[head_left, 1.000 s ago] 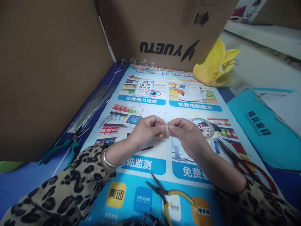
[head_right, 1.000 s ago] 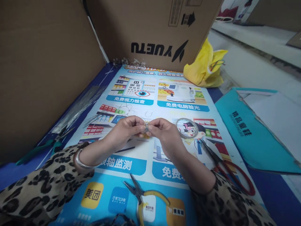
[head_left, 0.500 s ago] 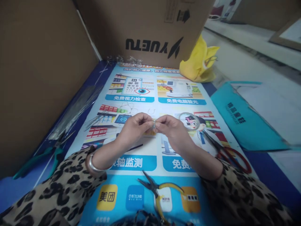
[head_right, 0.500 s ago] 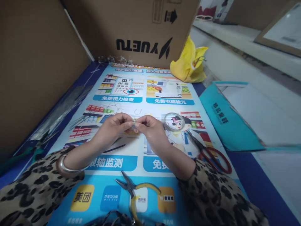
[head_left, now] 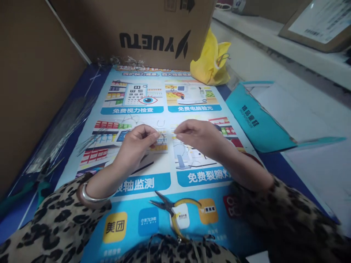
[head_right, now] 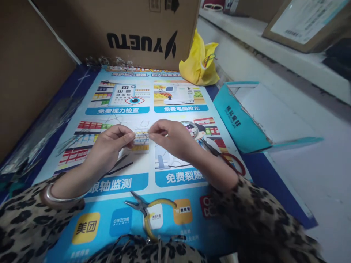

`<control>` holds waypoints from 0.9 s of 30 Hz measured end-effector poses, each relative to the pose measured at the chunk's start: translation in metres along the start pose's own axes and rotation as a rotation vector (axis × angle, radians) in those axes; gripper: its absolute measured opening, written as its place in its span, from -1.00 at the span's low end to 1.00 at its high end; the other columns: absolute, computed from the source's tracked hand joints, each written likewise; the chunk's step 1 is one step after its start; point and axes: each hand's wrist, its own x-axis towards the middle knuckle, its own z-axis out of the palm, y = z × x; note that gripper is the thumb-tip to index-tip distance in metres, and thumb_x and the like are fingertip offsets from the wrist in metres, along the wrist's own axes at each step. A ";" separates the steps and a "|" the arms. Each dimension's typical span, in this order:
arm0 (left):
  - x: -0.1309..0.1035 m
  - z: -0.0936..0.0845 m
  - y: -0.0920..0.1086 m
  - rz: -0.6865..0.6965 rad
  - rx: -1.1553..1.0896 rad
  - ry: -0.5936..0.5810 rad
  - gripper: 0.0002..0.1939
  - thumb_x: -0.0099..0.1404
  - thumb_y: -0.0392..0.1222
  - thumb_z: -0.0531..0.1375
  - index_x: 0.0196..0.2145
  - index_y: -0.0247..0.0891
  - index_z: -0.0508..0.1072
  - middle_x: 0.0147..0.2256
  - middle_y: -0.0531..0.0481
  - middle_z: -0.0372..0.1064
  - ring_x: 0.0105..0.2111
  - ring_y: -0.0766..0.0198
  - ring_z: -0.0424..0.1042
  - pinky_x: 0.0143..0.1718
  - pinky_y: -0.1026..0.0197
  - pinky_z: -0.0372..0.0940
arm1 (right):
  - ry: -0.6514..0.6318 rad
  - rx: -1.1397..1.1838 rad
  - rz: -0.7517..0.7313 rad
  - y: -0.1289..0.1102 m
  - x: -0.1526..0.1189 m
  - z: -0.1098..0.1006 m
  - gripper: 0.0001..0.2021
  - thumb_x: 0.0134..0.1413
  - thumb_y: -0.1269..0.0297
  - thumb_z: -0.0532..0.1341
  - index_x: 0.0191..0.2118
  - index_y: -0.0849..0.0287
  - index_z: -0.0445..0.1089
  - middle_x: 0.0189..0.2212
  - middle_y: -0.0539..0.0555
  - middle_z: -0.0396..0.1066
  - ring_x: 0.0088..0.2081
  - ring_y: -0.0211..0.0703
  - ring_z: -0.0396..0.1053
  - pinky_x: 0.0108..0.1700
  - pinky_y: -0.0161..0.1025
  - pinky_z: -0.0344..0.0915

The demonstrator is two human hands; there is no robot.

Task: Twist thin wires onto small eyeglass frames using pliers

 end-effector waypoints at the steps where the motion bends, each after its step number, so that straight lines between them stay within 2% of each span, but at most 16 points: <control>1: 0.000 0.000 0.000 0.006 0.000 0.009 -0.84 0.06 -0.16 0.29 -0.48 -0.27 0.41 -0.57 0.11 0.31 -0.57 0.43 0.27 -0.50 0.36 0.17 | 0.009 -0.155 -0.032 -0.005 -0.013 -0.004 -0.91 -0.01 0.34 0.19 -0.46 0.18 0.40 -0.52 -0.04 0.39 -0.47 -0.30 0.27 -0.39 -0.29 0.13; 4: 0.000 -0.001 -0.002 0.032 0.010 0.038 -0.86 0.06 -0.17 0.29 -0.47 -0.27 0.43 -0.50 0.09 0.34 -0.54 0.44 0.27 -0.47 0.36 0.18 | -0.194 -0.520 -0.158 -0.013 -0.070 0.007 -0.83 0.07 0.25 0.16 -0.46 0.17 0.38 -0.52 0.01 0.38 -0.47 -0.24 0.27 -0.44 -0.27 0.10; 5: 0.000 0.000 -0.002 0.035 0.007 0.045 -0.87 0.06 -0.17 0.29 -0.47 -0.27 0.43 -0.46 0.07 0.37 -0.53 0.45 0.27 -0.46 0.36 0.19 | -0.258 -0.618 -0.224 -0.013 -0.089 0.018 -0.83 0.02 0.18 0.21 -0.44 0.17 0.38 -0.52 0.03 0.37 -0.45 -0.19 0.28 -0.45 -0.26 0.09; 7: 0.000 0.000 -0.001 0.025 -0.021 0.046 -0.86 0.06 -0.17 0.28 -0.49 -0.28 0.42 -0.34 0.03 0.40 -0.50 0.45 0.30 -0.45 0.35 0.21 | -0.367 -0.775 -0.264 -0.009 -0.121 0.041 -0.63 -0.15 0.00 0.30 -0.32 0.22 0.39 -0.44 0.10 0.39 -0.41 -0.08 0.30 -0.49 -0.23 0.10; 8: 0.000 0.001 0.000 0.015 -0.042 0.042 -0.86 0.05 -0.17 0.28 -0.50 -0.28 0.42 -0.29 0.01 0.41 -0.47 0.43 0.33 -0.44 0.35 0.22 | -0.405 -0.819 -0.268 -0.006 -0.131 0.051 -0.55 -0.16 -0.03 0.30 -0.22 0.24 0.38 -0.38 0.14 0.40 -0.38 -0.04 0.31 -0.49 -0.22 0.11; 9: 0.000 0.001 0.001 0.004 -0.067 0.038 -0.85 0.04 -0.17 0.28 -0.51 -0.29 0.41 -0.25 -0.01 0.41 -0.42 0.40 0.36 -0.42 0.34 0.23 | -0.429 -0.844 -0.252 -0.004 -0.137 0.059 -0.56 -0.13 0.00 0.29 -0.18 0.23 0.37 -0.35 0.14 0.40 -0.35 -0.02 0.32 -0.47 -0.21 0.14; 11: 0.003 0.001 0.005 -0.013 -0.126 0.027 -0.84 0.04 -0.18 0.28 -0.52 -0.29 0.38 -0.24 -0.04 0.43 -0.31 0.32 0.41 -0.36 0.31 0.26 | -0.451 -0.864 -0.209 -0.002 -0.137 0.066 -0.63 -0.08 0.07 0.28 -0.19 0.21 0.36 -0.34 0.12 0.39 -0.32 -0.02 0.31 -0.41 -0.19 0.19; 14: 0.011 -0.002 0.010 -0.009 -0.235 0.030 -0.82 0.03 -0.19 0.27 -0.53 -0.29 0.32 -0.29 -0.04 0.45 -0.24 0.25 0.44 -0.28 0.27 0.26 | -0.411 -0.867 -0.171 -0.003 -0.127 0.062 -0.72 -0.04 0.21 0.24 -0.18 0.18 0.34 -0.30 0.11 0.37 -0.26 -0.02 0.28 -0.30 -0.13 0.23; 17: 0.023 -0.007 0.014 -0.002 -0.336 0.059 -0.79 0.01 -0.22 0.27 -0.53 -0.29 0.27 -0.33 -0.02 0.46 -0.27 0.25 0.46 -0.26 0.24 0.27 | -0.361 -0.908 -0.179 -0.001 -0.122 0.057 -0.61 -0.07 0.30 0.19 -0.04 0.20 0.31 -0.19 0.18 0.35 -0.18 0.04 0.26 -0.20 -0.06 0.23; 21: 0.036 -0.009 0.014 -0.018 -0.454 0.078 -0.82 0.02 -0.25 0.26 -0.47 -0.30 0.29 -0.34 -0.04 0.47 -0.30 0.26 0.47 -0.25 0.21 0.29 | -0.383 -0.990 -0.215 0.004 -0.122 0.055 -0.42 -0.14 0.39 0.16 0.12 0.24 0.21 -0.19 0.23 0.37 -0.20 0.06 0.28 -0.20 -0.02 0.23; 25: 0.040 -0.008 0.005 -0.051 -0.516 0.039 -0.84 0.02 -0.26 0.26 -0.44 -0.31 0.33 -0.35 -0.06 0.47 -0.30 0.27 0.48 -0.22 0.21 0.31 | -0.429 -0.929 -0.361 0.004 -0.110 0.051 -0.34 -0.19 0.36 0.19 0.15 0.18 0.17 0.02 0.24 0.28 -0.01 0.15 0.19 -0.05 0.03 0.18; 27: 0.039 -0.009 0.000 -0.072 -0.523 0.034 -0.84 0.03 -0.26 0.27 -0.44 -0.31 0.34 -0.35 -0.06 0.48 -0.30 0.27 0.48 -0.23 0.22 0.32 | -0.461 -0.903 -0.425 0.001 -0.101 0.049 -0.36 -0.19 0.33 0.20 0.13 0.21 0.19 0.03 0.26 0.26 0.02 0.14 0.16 0.01 0.05 0.13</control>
